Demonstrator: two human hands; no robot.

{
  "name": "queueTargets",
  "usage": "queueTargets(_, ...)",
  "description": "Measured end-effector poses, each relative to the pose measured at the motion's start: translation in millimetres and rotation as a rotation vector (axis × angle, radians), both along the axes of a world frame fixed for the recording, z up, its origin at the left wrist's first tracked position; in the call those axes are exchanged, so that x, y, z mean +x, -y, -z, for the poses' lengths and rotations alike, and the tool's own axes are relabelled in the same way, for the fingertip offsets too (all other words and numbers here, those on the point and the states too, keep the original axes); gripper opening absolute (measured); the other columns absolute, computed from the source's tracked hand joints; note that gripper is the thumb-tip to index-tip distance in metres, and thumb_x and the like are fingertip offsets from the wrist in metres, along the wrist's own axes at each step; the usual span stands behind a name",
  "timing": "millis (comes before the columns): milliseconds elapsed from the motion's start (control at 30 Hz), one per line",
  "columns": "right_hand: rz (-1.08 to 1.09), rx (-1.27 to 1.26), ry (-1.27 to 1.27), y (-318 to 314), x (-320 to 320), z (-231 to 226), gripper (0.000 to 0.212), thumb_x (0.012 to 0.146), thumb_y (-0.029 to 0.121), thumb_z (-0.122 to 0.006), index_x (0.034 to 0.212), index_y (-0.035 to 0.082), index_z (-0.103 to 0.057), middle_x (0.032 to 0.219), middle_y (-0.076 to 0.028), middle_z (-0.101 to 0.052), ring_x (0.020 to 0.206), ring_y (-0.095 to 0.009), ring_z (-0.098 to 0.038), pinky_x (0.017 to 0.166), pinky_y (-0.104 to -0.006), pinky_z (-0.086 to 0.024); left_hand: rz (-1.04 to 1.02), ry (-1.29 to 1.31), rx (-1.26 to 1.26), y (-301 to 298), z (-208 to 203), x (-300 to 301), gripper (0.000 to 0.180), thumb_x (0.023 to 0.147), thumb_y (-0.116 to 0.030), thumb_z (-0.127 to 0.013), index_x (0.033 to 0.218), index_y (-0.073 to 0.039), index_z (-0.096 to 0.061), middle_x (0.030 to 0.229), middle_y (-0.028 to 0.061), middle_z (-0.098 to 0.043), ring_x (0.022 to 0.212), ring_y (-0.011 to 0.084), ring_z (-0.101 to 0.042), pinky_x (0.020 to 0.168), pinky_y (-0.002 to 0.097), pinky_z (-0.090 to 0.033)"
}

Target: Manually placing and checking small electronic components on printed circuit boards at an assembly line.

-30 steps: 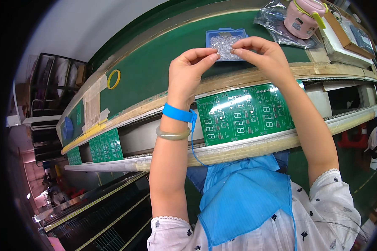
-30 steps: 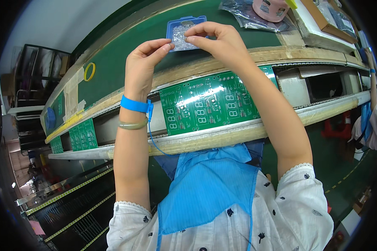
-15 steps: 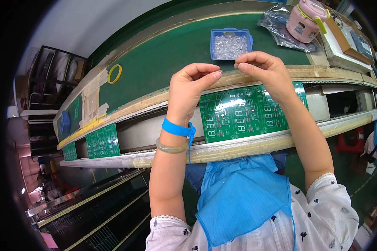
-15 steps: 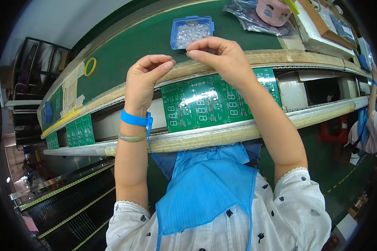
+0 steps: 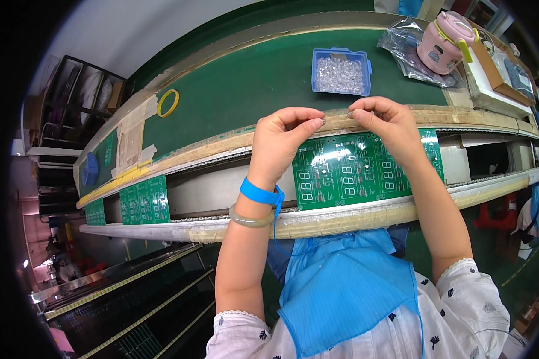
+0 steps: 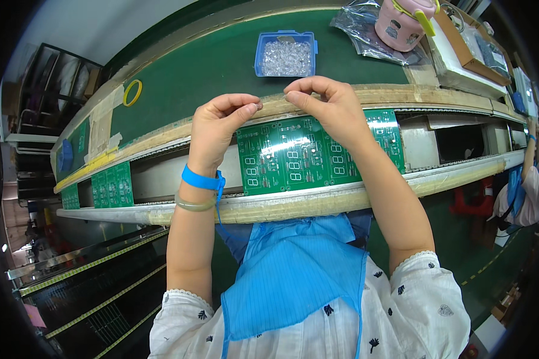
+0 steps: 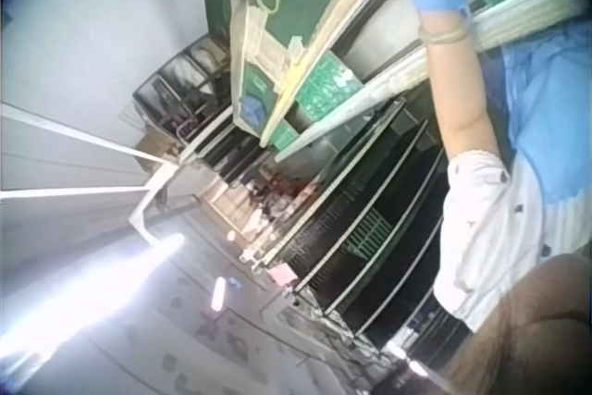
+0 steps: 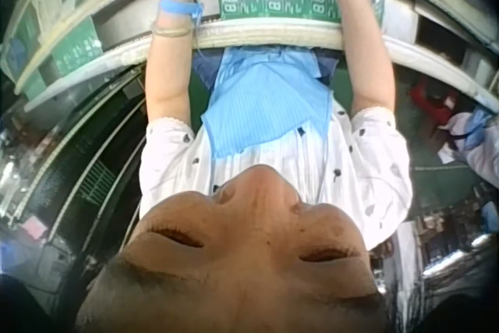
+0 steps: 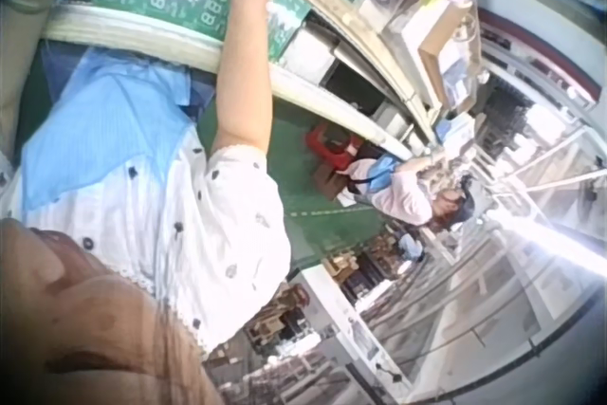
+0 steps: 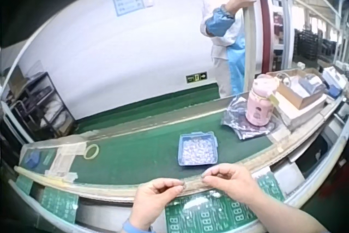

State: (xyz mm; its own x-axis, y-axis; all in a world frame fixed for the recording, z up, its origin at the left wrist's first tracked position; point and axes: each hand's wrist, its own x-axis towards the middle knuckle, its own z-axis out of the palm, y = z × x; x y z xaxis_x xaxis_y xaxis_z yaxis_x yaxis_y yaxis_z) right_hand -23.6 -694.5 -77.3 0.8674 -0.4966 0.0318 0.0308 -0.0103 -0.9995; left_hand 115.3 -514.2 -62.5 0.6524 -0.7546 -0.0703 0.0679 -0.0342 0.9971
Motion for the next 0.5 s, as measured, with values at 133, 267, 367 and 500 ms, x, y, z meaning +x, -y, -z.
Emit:
queueTargets(133,0.011,-0.075,-0.06,-4.7,-4.6,1.4,0.019,0.089,0.018,-0.075,0.102,0.004,-0.075,0.095,0.0,-0.07,0.084,-0.008,-0.061,0.078,-0.0242,-0.049,0.01,-0.026,-0.033,-2.4,9.8,-0.3,0.015,0.089,-0.004,-0.073,0.104,0.001,-0.073,0.098,0.0075,-0.073,0.093,0.0127,-0.068,0.084,0.0239,-0.054)
queueTargets(267,-0.017,-0.368,-0.102,-6.5,-10.6,7.8,0.015,0.088,0.019,-0.075,0.099,0.009,-0.077,0.095,-0.005,-0.069,0.091,-0.017,-0.063,0.081,-0.0309,-0.05,0.015,-0.025,-0.068,-3.2,13.8,-0.4,0.013,0.088,-0.005,-0.073,0.101,-0.001,-0.074,0.091,0.0013,-0.072,0.082,0.0055,-0.063,0.074,0.0201,-0.051)
queueTargets(367,-0.053,-0.77,-0.09,-7.5,-11.8,9.6,0.014,0.084,0.02,-0.076,0.096,0.012,-0.077,0.096,-0.005,-0.069,0.098,-0.024,-0.06,0.089,-0.0365,-0.046,0.019,-0.04,-0.051,-6.7,18.1,2.7,0.014,0.088,-0.004,-0.073,0.101,-0.001,-0.074,0.093,0.0027,-0.072,0.085,0.0071,-0.064,0.077,0.0212,-0.051)
queueTargets(500,-0.068,-1.0,-0.114,-16.3,-10.5,11.8,0.012,0.082,0.017,-0.076,0.091,0.009,-0.074,0.096,-0.002,-0.067,0.101,-0.024,-0.057,0.093,-0.0387,-0.041,0.02,-0.037,-0.035,-9.5,26.1,2.7,0.014,0.087,-0.002,-0.073,0.101,-0.001,-0.074,0.096,0.004,-0.073,0.088,0.0088,-0.065,0.08,0.0227,-0.052)
